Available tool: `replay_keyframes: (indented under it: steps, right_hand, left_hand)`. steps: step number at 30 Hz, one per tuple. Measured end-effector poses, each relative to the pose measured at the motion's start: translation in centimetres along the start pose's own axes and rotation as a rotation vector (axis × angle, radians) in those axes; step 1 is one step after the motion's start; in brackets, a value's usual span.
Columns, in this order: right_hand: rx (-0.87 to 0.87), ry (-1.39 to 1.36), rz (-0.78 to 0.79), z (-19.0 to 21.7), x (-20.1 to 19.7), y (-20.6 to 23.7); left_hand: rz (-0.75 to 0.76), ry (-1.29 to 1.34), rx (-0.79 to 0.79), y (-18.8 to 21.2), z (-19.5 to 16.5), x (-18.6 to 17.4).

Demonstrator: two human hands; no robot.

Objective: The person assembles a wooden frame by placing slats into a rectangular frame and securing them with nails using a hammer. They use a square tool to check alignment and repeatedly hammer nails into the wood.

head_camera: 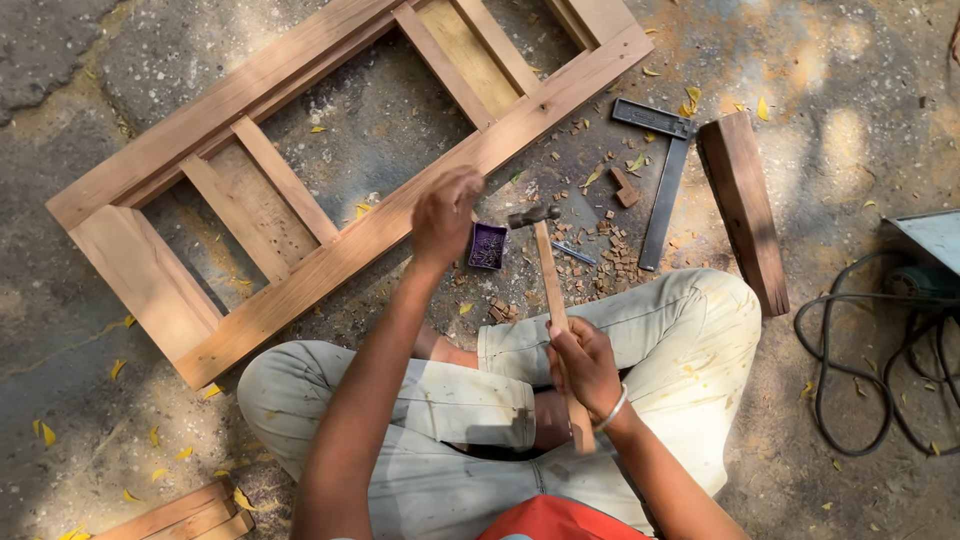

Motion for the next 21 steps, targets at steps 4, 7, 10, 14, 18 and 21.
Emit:
replay_keyframes:
  steps: [4, 7, 10, 14, 18, 21]
  right_hand:
    - [-0.47, 0.63, -0.411, 4.4, 0.6, -5.4]
    - [-0.447, 0.956, -0.488, 4.5, 2.9, -8.1]
    - [-0.338, 1.087, -0.471, 3.7, 5.3, -8.4]
    - [-0.241, 1.129, -0.519, 6.0, 5.7, -10.4]
    - [-0.359, 1.082, -0.653, 9.9, 4.7, -14.0]
    - [-0.441, 1.098, -0.627, 9.2, 5.6, -13.9]
  left_hand:
    - [0.018, -0.625, 0.019, -2.5, 7.9, -1.4]
    - [-0.054, -0.553, -0.021, -2.2, 9.4, -2.8]
    - [-0.027, -0.553, 0.005, -1.6, 9.1, -2.6]
    - [-0.045, -0.486, -0.02, -1.7, 8.8, -2.9]
    - [-0.025, -0.485, -0.025, -1.6, 8.9, -3.0]
    - [-0.04, -0.474, -0.055, -1.7, 9.2, -3.1]
Point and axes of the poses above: each hand's wrist, its own y-axis away from the middle knuckle, its own x-axis out of the palm, z = x × y, the point moved 10 cm from there along -y, towards the middle knuckle, and after that the axes turned 15 degrees about -z, right-handed, at the moved point
